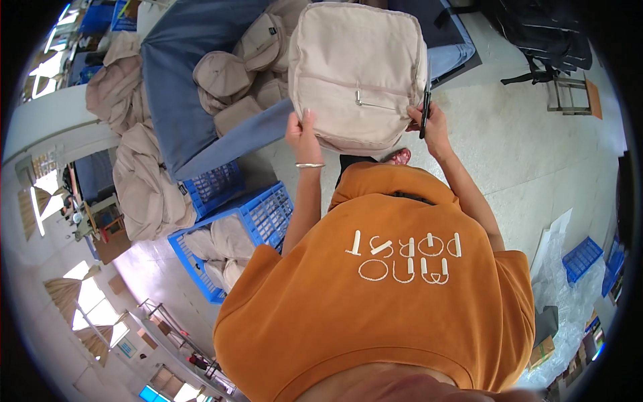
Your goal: The recorder uses scissors to trim loose threads from manufactured fabric bags in a factory.
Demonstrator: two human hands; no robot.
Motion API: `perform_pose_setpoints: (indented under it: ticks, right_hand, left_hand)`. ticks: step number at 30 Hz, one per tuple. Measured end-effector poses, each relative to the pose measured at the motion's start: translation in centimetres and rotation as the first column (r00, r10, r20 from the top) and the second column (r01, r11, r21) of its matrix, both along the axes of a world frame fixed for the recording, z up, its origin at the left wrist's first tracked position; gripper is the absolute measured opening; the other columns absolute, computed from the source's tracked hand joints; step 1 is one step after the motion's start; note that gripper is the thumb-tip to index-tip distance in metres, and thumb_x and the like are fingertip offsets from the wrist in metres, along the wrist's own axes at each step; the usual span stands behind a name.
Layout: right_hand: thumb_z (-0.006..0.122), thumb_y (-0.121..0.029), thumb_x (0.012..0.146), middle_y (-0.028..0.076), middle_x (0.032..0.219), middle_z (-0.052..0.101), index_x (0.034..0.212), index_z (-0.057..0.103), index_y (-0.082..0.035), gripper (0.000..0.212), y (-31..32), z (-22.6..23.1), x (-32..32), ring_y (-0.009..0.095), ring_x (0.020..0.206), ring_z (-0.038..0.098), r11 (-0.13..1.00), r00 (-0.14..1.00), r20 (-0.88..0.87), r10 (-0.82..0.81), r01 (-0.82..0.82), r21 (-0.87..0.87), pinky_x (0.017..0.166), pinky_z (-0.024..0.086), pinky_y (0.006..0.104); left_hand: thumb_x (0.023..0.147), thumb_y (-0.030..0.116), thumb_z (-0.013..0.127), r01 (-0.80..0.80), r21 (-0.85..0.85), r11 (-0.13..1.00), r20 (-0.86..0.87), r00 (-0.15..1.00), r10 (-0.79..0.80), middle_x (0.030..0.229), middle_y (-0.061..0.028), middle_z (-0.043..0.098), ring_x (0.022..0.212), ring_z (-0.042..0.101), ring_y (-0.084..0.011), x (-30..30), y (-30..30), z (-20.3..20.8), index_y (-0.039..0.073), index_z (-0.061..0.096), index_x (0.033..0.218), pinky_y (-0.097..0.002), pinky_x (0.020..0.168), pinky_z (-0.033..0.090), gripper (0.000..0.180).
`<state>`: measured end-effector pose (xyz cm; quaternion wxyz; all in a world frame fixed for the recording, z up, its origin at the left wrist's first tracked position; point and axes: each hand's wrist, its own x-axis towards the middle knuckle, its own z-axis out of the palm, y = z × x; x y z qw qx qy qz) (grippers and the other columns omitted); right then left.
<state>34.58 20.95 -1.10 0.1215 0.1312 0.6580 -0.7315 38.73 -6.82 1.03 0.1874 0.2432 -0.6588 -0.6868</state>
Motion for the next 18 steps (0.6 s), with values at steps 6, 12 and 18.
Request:
perform_pose_setpoints:
  ticks: [6, 12, 18]
  right_hand:
    - [0.071, -0.017, 0.087, 0.007, 0.079, 0.063, 0.093, 0.053, 0.001, 0.026, 0.4, 3.1, -2.1, 0.014, 0.064, 0.064, 0.979, 0.975, -0.122, -0.185, 0.194, 0.069, 0.064, 0.055, 0.0281]
    - [0.067, -0.011, 0.09, 0.012, 0.11, 0.063, 0.101, 0.055, -0.004, 0.018, 0.4, 10.4, -7.0, 0.015, 0.097, 0.061, 0.925, 0.816, -0.578, 0.015, 0.208, 0.318, 0.089, 0.05, 0.0294]
    - [0.074, -0.013, 0.084, 0.003, 0.089, 0.066, 0.086, 0.054, -0.002, 0.023, -4.6, 5.9, -8.0, 0.007, 0.076, 0.053, 0.999, 0.887, -0.461, 0.002, 0.016, 0.035, 0.071, 0.045, 0.0236]
  left_hand:
    - [0.084, 0.007, 0.068, 0.244, -0.656, 0.715, -0.009, 0.944, -0.33, 0.071, -0.002, 0.043, 0.065, 0.039, -0.0118, -1.4, -5.2, 14.1, 0.0, 0.05, 0.078, -0.0249, 0.06, 0.036, 0.02]
    - [0.082, 0.002, 0.067, 0.362, -0.875, 0.321, 0.116, 0.801, -0.587, 0.082, -0.005, 0.059, 0.073, 0.054, -0.0137, -6.3, -11.8, 25.3, -0.001, 0.062, 0.089, -0.0248, 0.068, 0.044, 0.009]
    - [0.088, 0.017, 0.066, 0.831, -0.433, 0.348, 0.387, 0.52, -0.761, 0.093, -0.0024, 0.065, 0.086, 0.055, -0.0087, -20.7, -14.3, 18.7, -0.004, 0.065, 0.102, -0.0235, 0.08, 0.044, 0.025]
